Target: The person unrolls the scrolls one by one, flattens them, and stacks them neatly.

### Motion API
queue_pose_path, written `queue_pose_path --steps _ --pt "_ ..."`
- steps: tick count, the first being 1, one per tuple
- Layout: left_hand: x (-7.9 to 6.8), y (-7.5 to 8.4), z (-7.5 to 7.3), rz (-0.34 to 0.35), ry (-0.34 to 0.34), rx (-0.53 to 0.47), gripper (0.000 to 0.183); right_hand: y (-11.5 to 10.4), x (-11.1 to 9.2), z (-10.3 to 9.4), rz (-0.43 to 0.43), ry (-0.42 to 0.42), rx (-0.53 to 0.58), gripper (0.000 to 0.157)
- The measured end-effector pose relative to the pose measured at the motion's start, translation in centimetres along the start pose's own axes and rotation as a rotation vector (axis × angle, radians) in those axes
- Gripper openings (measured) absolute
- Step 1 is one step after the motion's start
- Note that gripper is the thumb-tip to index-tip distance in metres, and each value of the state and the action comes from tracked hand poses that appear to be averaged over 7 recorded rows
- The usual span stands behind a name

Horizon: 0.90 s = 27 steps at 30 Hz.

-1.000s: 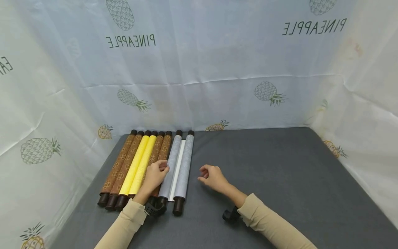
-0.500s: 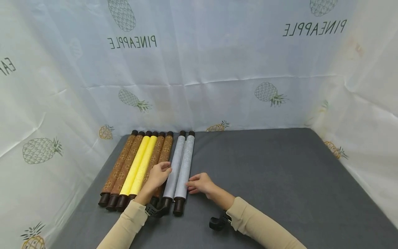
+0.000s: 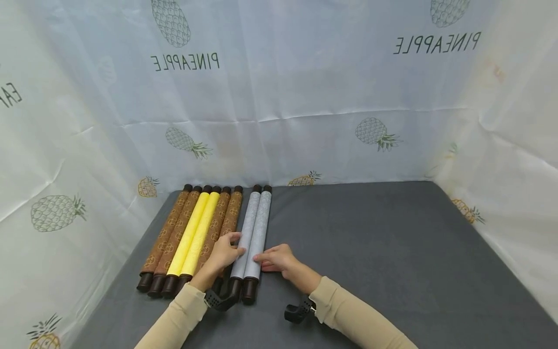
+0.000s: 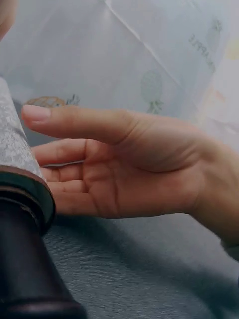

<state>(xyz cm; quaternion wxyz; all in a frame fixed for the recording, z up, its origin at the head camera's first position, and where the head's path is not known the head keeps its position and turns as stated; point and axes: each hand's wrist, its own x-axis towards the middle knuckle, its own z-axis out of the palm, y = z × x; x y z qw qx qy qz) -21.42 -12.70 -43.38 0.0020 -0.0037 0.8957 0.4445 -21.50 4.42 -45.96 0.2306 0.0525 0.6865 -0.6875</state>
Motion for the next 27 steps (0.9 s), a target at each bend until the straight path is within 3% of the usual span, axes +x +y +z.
queue_pose_path --steps 8,15,27 --pt "-0.3 0.0 0.3 -0.06 -0.041 -0.097 0.049 0.1 -0.1 0.1 -0.016 0.083 -0.029 0.037" --pt "-0.7 0.4 1.2 -0.106 -0.032 -0.215 0.049 -0.1 -0.6 -1.6 -0.053 0.075 -0.074 0.045" --pt "-1.6 2.5 3.8 -0.03 -0.039 -0.308 0.05 -0.6 -2.1 -5.8 -0.108 -0.012 -0.221 0.042"
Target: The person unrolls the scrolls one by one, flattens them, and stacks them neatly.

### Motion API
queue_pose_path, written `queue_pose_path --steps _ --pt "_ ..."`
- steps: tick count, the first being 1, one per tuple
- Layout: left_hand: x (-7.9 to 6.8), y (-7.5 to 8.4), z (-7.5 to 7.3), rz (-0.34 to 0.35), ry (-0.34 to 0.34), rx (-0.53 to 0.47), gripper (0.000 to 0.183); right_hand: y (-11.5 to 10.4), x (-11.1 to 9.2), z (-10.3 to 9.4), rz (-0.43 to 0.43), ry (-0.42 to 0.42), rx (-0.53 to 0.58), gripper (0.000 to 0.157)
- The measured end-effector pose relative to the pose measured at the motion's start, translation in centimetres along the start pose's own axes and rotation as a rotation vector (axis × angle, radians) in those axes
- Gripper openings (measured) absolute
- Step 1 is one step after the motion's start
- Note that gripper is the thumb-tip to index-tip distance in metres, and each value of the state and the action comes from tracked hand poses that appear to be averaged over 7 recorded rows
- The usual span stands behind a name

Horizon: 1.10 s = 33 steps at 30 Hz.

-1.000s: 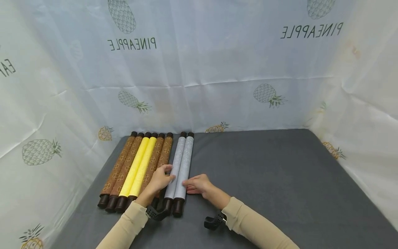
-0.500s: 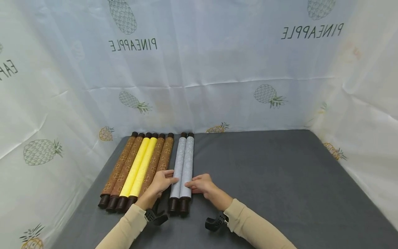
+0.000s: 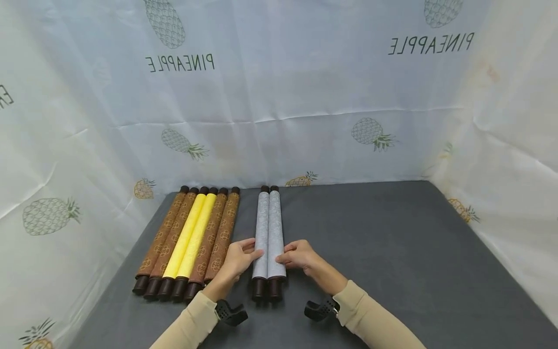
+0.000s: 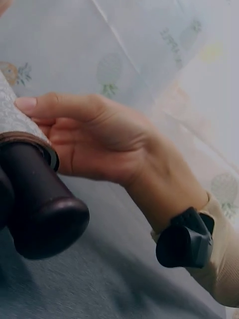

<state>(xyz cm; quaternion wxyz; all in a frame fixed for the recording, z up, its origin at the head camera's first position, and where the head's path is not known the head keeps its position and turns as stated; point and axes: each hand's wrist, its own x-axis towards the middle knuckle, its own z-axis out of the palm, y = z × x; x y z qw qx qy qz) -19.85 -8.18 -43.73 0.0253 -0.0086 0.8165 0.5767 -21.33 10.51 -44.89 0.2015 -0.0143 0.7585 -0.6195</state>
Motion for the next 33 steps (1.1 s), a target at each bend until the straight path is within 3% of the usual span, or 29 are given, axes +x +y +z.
queue_pose_path --steps 6,17,33 --pt "-0.2 0.0 2.4 0.044 -0.011 -0.061 0.051 0.9 -1.2 -2.2 -0.042 0.004 -0.037 0.042" --pt "0.0 0.7 6.6 0.052 -0.009 -0.147 0.052 1.8 -3.0 -6.1 -0.058 0.044 -0.1 0.047" --pt "0.8 0.5 10.3 0.066 -0.016 -0.21 0.048 2.8 -3.8 -9.2 -0.063 0.065 -0.16 0.05"
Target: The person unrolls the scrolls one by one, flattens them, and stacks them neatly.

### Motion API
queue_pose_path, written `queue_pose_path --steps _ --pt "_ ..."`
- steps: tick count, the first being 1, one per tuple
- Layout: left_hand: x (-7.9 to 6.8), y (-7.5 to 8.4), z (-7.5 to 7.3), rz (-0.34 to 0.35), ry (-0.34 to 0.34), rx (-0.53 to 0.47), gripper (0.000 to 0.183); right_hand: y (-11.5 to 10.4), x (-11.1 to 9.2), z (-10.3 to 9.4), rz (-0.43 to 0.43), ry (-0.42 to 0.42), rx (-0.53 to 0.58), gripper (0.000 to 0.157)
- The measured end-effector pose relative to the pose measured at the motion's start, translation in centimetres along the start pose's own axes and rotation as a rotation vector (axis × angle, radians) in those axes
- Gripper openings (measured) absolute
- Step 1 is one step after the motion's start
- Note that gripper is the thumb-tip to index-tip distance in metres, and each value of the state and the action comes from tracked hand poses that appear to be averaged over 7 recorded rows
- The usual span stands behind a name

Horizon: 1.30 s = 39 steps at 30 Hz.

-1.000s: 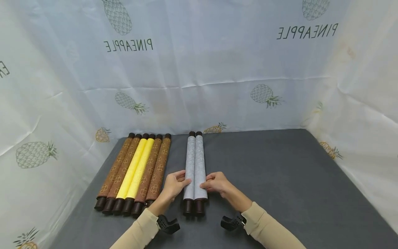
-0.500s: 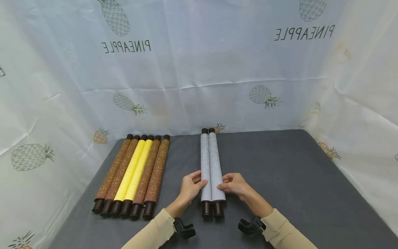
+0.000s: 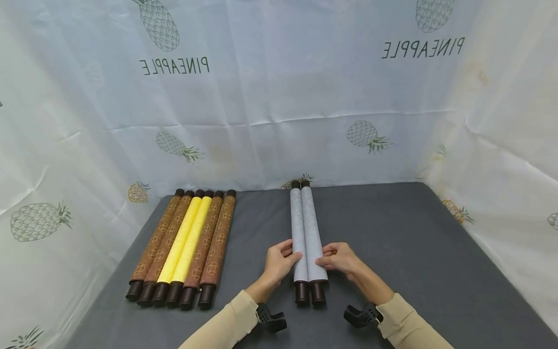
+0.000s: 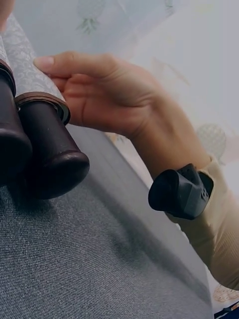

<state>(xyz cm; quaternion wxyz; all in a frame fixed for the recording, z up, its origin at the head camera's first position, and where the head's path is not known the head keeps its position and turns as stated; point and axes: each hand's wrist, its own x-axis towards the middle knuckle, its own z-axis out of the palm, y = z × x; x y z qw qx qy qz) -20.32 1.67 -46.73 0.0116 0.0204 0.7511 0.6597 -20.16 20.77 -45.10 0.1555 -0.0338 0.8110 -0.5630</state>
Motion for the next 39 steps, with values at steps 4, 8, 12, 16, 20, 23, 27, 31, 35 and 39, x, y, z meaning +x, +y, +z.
queue_pose_path --steps 4,8,12,16,20,23,27,31,35,39 --pt "0.1 -0.3 0.2 -0.001 0.0 0.004 0.048 0.3 0.1 -0.1 0.007 -0.005 0.02 0.051" --pt "0.1 -0.4 0.3 -0.007 0.008 0.026 0.048 0.5 0.2 -0.1 0.01 -0.011 0.034 0.05" --pt "0.2 -0.3 0.4 -0.001 0.011 0.054 0.047 0.5 0.2 0.0 0.019 -0.008 0.039 0.05" --pt "0.2 -0.2 0.4 0.023 0.008 0.109 0.047 0.5 0.2 0.0 0.029 -0.011 0.031 0.051" --pt "0.1 -0.2 0.4 0.053 0.008 0.181 0.048 0.4 0.2 0.1 0.043 -0.01 0.011 0.056" --pt "0.0 -0.3 0.4 0.073 0.011 0.212 0.048 0.1 0.1 0.2 0.03 0.021 -0.037 0.063" --pt "0.0 -0.6 0.3 0.116 0.023 0.263 0.048 -0.2 0.2 0.6 -0.047 0.093 -0.171 0.069" --pt "0.0 -0.8 0.2 0.214 0.058 0.349 0.047 -0.4 0.2 1.4 -0.131 0.15 -0.284 0.074" --pt "0.0 -0.9 0.2 0.308 0.071 0.416 0.047 -0.5 0.2 2.0 -0.233 0.194 -0.365 0.074" --pt "-0.2 -0.6 0.2 0.362 0.048 0.486 0.049 -0.3 0.5 2.4 -0.357 0.245 -0.479 0.071"
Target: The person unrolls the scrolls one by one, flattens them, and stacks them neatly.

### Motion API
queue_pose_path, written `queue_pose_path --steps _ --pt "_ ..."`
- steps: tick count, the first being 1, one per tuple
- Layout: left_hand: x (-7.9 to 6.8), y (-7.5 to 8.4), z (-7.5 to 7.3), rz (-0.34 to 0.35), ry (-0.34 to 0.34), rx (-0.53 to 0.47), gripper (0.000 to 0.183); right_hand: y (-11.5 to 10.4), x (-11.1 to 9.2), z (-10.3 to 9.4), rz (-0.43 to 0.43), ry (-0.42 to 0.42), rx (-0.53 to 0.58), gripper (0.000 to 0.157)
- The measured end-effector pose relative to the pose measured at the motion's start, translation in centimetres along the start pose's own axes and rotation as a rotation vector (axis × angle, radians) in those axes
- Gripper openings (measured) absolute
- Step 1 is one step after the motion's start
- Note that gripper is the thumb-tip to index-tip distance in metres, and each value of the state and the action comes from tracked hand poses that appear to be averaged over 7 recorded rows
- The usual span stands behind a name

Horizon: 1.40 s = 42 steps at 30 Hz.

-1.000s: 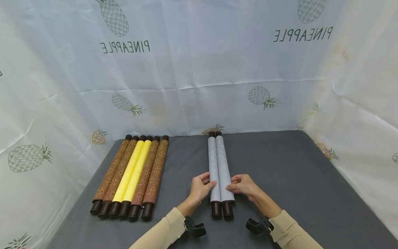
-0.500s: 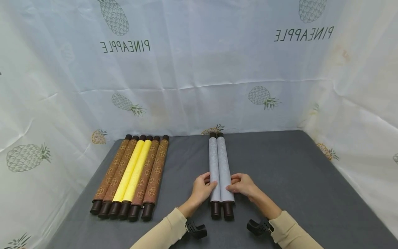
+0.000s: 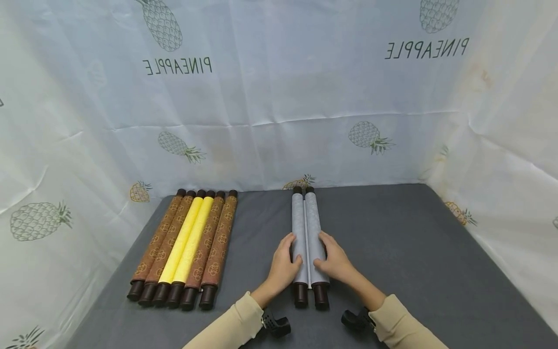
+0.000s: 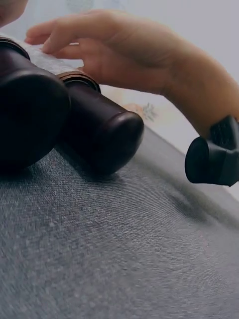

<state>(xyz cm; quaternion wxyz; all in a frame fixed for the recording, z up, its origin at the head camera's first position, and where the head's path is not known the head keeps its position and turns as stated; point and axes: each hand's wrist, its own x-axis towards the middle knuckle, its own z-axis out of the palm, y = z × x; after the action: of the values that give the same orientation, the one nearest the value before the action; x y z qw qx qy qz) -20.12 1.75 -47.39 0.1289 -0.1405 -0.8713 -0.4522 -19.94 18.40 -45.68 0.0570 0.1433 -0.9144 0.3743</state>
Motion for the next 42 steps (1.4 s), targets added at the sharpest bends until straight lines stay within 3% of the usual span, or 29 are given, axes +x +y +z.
queue_pose_path --steps 5,14,19,25,34,42 --pt "0.1 0.1 -0.1 0.03 -0.028 0.051 0.048 0.0 0.2 0.4 -0.069 0.044 -0.053 0.065" --pt "0.4 -0.1 -0.1 0.074 -0.075 0.077 0.049 -0.1 0.1 0.6 -0.059 0.017 -0.065 0.058" --pt "0.3 -0.1 -0.2 0.022 -0.089 0.098 0.046 -0.3 0.0 0.7 -0.07 0.041 -0.083 0.055" --pt "0.2 0.2 -0.7 -0.048 -0.136 0.124 0.047 -0.3 0.0 0.8 -0.029 0.047 -0.109 0.062" --pt "-0.1 0.2 -1.1 -0.046 -0.145 0.23 0.066 -0.2 -0.1 0.7 0.019 0.023 -0.162 0.075" --pt "-0.2 -0.1 -1.5 -0.064 -0.121 0.287 0.07 -0.2 -0.2 0.3 0.032 0.031 -0.183 0.075"
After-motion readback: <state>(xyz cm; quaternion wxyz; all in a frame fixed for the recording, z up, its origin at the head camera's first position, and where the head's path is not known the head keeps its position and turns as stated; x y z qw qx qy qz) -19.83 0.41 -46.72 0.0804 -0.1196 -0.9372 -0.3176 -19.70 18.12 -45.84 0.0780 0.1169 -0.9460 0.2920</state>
